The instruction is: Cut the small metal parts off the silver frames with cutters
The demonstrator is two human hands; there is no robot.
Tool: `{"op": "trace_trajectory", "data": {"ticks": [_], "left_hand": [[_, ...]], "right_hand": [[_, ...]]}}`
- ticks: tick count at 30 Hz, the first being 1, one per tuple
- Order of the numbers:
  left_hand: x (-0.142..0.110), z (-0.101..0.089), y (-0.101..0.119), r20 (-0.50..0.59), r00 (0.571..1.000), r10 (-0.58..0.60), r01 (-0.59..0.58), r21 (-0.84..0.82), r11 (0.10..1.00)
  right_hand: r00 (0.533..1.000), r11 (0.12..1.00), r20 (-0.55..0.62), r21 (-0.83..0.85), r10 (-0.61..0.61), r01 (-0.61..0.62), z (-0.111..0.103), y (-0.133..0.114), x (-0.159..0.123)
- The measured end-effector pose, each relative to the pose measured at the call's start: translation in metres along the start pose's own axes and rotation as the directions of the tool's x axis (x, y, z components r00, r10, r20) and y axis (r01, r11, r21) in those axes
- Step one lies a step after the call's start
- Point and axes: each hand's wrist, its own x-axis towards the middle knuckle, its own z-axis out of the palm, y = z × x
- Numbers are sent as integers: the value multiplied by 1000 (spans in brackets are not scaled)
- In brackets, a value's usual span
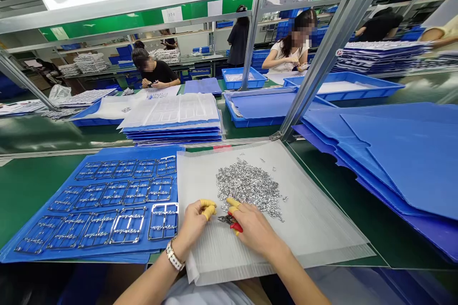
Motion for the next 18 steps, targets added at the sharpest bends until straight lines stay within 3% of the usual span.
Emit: {"op": "trace_trajectory", "data": {"ticks": [8, 18], "left_hand": [[1, 0, 0, -23, 1000, -15, 16, 9, 1000], [-2, 3, 8, 20, 1000, -11, 9, 101, 995]], "right_hand": [[977, 977, -146, -124, 152, -171, -9, 39, 10], [903, 941, -311, -69, 295, -331, -15, 91, -2]]}}
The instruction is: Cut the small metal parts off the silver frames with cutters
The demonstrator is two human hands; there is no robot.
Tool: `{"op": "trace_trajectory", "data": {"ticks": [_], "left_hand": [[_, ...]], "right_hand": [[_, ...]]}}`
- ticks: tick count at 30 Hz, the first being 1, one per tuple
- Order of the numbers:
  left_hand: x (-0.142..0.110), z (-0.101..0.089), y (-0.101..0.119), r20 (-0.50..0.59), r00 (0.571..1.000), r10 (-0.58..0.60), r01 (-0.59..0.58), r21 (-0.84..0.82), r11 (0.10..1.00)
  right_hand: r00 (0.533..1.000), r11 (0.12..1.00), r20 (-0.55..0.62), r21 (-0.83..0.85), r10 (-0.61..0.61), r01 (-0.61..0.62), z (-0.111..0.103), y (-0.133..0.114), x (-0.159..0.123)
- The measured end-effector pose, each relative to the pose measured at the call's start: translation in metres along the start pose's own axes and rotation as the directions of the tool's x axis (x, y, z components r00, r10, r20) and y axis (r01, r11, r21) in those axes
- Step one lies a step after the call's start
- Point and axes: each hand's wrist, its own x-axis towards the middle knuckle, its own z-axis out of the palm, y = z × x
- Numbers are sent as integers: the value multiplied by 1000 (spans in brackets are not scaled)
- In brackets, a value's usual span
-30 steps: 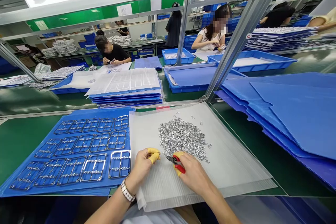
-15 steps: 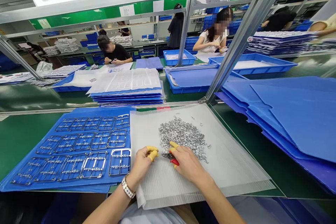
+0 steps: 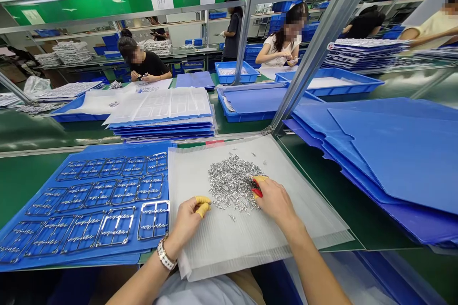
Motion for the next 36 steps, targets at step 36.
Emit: {"op": "trace_trajectory", "data": {"ticks": [36], "left_hand": [[107, 75, 74, 552, 795, 252, -551, 484, 679]], "right_hand": [[878, 835, -249, 490, 409, -250, 3, 29, -11]]}}
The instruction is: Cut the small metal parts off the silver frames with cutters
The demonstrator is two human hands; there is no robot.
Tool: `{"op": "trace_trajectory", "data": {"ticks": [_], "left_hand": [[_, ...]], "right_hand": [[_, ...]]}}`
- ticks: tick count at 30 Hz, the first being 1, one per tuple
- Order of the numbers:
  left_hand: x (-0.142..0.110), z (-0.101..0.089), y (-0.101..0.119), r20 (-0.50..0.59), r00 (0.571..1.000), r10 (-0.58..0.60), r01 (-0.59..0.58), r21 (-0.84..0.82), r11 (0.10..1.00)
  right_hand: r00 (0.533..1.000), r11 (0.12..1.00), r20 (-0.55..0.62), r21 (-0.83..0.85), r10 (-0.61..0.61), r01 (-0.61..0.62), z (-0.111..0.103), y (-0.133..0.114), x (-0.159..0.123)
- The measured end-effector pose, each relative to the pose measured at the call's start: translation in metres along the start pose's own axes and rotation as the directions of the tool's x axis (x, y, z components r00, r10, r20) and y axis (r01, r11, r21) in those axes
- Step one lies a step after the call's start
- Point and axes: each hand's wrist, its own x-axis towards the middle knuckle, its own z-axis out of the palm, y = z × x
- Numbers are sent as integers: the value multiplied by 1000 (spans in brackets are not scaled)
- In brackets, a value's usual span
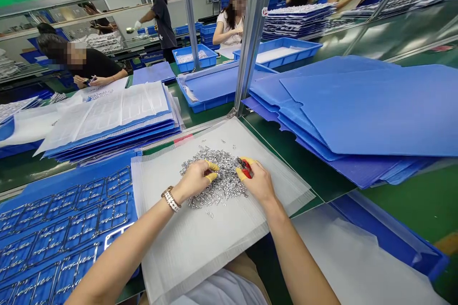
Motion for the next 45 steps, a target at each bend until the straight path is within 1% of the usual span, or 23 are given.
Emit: {"op": "trace_trajectory", "data": {"ticks": [2, 4, 6, 9, 11, 13, 15, 17, 21, 24, 27, 29, 30, 32, 34, 36, 38, 41, 43, 45], "left_hand": [[-1, -4, 0, 25, 1000, 9, -8, -35, 999], [-5, -11, -5, 32, 999, 19, -18, -30, 999], [-10, -22, -14, 14, 1000, 16, -16, 18, 1000], [-17, -37, -30, -33, 999, -32, 37, 144, 989], [-20, -42, -38, -50, 997, -65, 74, 200, 977], [-20, -40, -41, -35, 996, -79, 84, 198, 977], [-18, -34, -39, 4, 997, -71, 70, 163, 984], [-13, -26, -32, 39, 998, -51, 46, 124, 991], [-1, -10, -10, 95, 995, 9, -13, 40, 999], [9, -6, 5, 159, 985, 63, -55, -52, 997], [16, -16, 10, 184, 980, 74, -34, -208, 978], [16, -31, 6, 144, 989, 39, 3, -276, 961], [13, -40, 3, 112, 994, 14, 17, -273, 962], [2, -60, -7, 49, 998, -26, 36, -211, 977], [-18, -76, -18, 1, 999, -46, 46, -99, 994], [-43, -86, -29, 3, 998, -61, 61, 28, 998], [-69, -89, -39, 48, 995, -93, 85, 135, 987], [-100, -87, -50, 116, 982, -149, 117, 243, 963], [-113, -85, -55, 139, 977, -159, 113, 293, 950], [-121, -85, -57, 110, 982, -151, 105, 343, 933]], "right_hand": [[1000, 1000, 3, 0, -1, 1, 0, 0, 0], [1000, 1000, 7, 2, -4, 4, 0, 0, 0], [1000, 1000, 11, 2, -8, 8, 0, 0, 0], [1000, 1000, 19, -2, -15, 15, 0, 0, -1], [1000, 1000, 23, -8, -17, 17, 0, -1, -1], [1000, 1000, 25, -14, -16, 17, 0, -1, -1], [999, 1000, 28, -23, -15, 16, 0, -1, -1], [999, 999, 32, -32, -15, 16, 0, -1, 0], [999, 999, 41, -50, -19, 21, 0, -2, 0], [999, 998, 46, -51, -28, 30, 0, -3, 0], [998, 998, 50, -61, -30, 33, 0, -2, 0], [998, 996, 53, -82, -34, 38, 0, -1, 0], [998, 995, 54, -93, -38, 43, 0, 0, 0], [997, 992, 59, -117, -49, 55, 1, 3, 0], [996, 988, 67, -141, -60, 69, 3, 6, -1], [994, 984, 71, -154, -81, 91, 4, 9, -2], [992, 982, 70, -156, -101, 111, 5, 10, -2], [992, 980, 72, -164, -105, 115, 5, 10, -1], [993, 978, 56, -176, -100, 109, 2, 7, 0], [994, 976, 6, -187, -109, 108, -2, 3, -2]]}}
